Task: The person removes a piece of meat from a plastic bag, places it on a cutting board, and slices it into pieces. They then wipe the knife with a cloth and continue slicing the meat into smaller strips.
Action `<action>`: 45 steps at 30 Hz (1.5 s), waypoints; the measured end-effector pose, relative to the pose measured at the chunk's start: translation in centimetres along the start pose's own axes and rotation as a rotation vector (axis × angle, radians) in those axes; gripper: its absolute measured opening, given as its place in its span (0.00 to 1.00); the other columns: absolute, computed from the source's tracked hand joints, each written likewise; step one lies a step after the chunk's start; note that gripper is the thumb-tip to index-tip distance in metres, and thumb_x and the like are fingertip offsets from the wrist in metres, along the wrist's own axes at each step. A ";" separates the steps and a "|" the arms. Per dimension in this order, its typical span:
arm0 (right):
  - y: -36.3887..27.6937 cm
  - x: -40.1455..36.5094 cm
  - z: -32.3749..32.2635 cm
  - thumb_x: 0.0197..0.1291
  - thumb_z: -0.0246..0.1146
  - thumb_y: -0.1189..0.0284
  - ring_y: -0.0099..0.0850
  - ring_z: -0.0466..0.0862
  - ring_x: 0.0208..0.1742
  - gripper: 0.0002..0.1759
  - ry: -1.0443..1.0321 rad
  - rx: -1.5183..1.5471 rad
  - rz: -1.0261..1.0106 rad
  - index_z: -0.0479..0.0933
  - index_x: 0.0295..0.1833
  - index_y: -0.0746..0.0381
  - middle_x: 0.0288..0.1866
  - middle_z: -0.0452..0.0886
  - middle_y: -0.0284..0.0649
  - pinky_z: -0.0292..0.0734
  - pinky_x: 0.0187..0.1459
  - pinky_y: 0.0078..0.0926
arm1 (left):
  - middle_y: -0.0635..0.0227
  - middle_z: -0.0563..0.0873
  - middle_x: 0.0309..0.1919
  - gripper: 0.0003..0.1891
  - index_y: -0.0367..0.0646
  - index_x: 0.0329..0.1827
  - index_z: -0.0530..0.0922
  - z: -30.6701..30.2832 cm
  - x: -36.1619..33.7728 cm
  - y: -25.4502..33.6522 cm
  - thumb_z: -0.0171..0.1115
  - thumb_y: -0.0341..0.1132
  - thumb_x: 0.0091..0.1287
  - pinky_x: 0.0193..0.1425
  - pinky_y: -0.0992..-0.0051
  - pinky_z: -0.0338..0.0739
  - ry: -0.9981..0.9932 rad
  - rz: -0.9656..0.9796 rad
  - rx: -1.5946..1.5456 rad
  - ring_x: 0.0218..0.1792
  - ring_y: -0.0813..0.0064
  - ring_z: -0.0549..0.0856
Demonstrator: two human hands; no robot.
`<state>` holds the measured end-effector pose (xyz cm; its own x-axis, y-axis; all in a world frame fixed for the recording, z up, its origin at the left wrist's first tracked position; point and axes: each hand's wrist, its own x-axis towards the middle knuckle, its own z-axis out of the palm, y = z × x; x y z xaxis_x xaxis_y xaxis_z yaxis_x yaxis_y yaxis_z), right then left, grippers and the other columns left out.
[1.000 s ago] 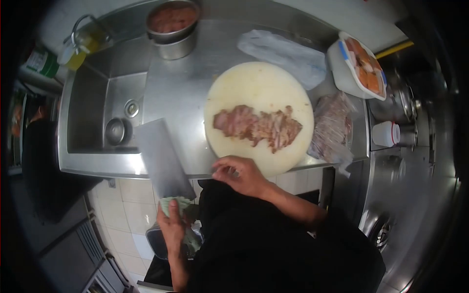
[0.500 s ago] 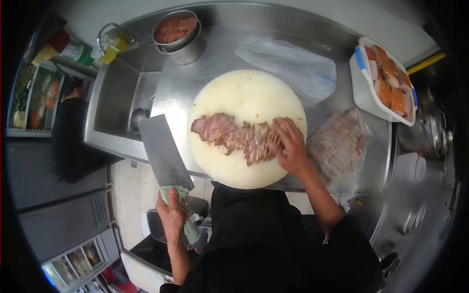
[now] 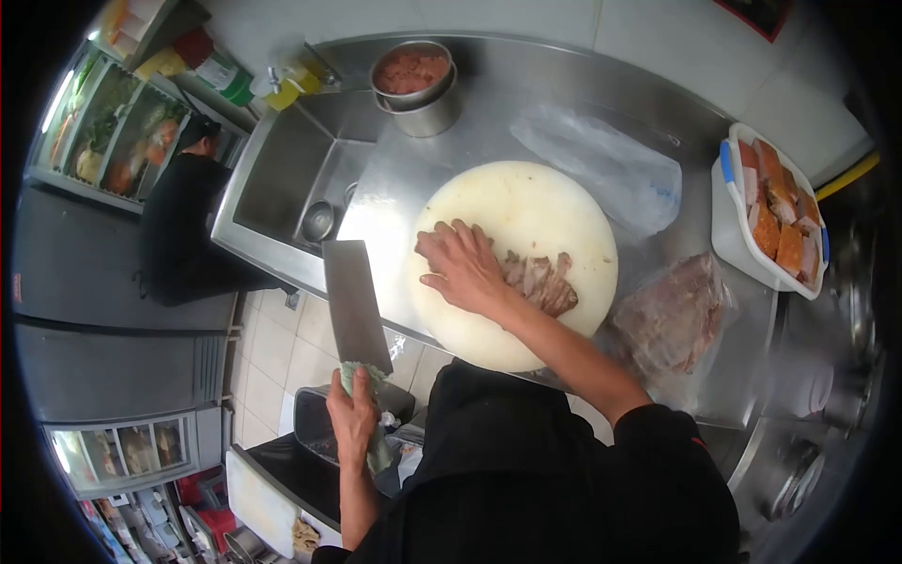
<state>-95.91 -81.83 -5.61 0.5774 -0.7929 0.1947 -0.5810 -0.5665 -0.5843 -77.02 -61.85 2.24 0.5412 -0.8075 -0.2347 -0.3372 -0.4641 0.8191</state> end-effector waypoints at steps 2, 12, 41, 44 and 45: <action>1.0 1.6 3.0 0.63 0.62 0.54 0.42 0.70 0.65 0.29 0.125 -0.226 -0.048 0.71 0.66 0.55 0.63 0.73 0.43 0.60 0.63 0.53 | 0.71 0.76 0.18 0.18 0.36 0.40 0.75 -0.4 -0.5 -1.2 0.59 0.47 0.75 0.19 0.77 0.67 0.020 -0.029 -0.014 0.16 0.82 0.74; 1.7 1.3 1.8 0.64 0.60 0.58 0.38 0.73 0.58 0.19 -0.052 -0.218 -0.067 0.75 0.58 0.51 0.55 0.75 0.38 0.59 0.58 0.47 | 0.62 0.81 0.20 0.19 0.35 0.40 0.76 -1.7 -2.5 -4.5 0.58 0.46 0.74 0.26 0.70 0.72 0.096 -0.066 -0.004 0.22 0.74 0.81; 6.3 -14.1 -3.5 0.75 0.49 0.57 0.54 0.63 0.74 0.27 0.396 -0.073 0.354 0.69 0.68 0.66 0.72 0.67 0.55 0.52 0.74 0.51 | 0.53 0.82 0.24 0.20 0.32 0.44 0.75 -0.9 -0.9 -4.1 0.56 0.46 0.75 0.34 0.63 0.75 -0.045 0.036 0.072 0.26 0.62 0.81; 4.9 -13.4 -3.0 0.73 0.51 0.56 0.57 0.60 0.75 0.28 0.337 -0.153 0.354 0.69 0.69 0.63 0.72 0.66 0.53 0.50 0.74 0.53 | 0.49 0.82 0.23 0.21 0.32 0.44 0.75 -0.4 -0.1 -3.4 0.55 0.48 0.76 0.34 0.62 0.75 -0.115 -0.004 0.159 0.27 0.55 0.83; 4.8 -13.2 -3.1 0.72 0.53 0.56 0.56 0.60 0.75 0.28 0.317 -0.276 0.417 0.69 0.69 0.62 0.72 0.67 0.53 0.50 0.74 0.53 | 0.48 0.82 0.24 0.22 0.33 0.44 0.75 -0.2 0.0 -3.0 0.53 0.49 0.76 0.35 0.61 0.76 -0.139 -0.021 0.211 0.28 0.51 0.85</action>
<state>-108.12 -74.73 -8.51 0.0936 -0.9655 0.2429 -0.8744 -0.1964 -0.4436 -75.86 -60.43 -0.07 0.4434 -0.8326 -0.3319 -0.4882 -0.5349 0.6896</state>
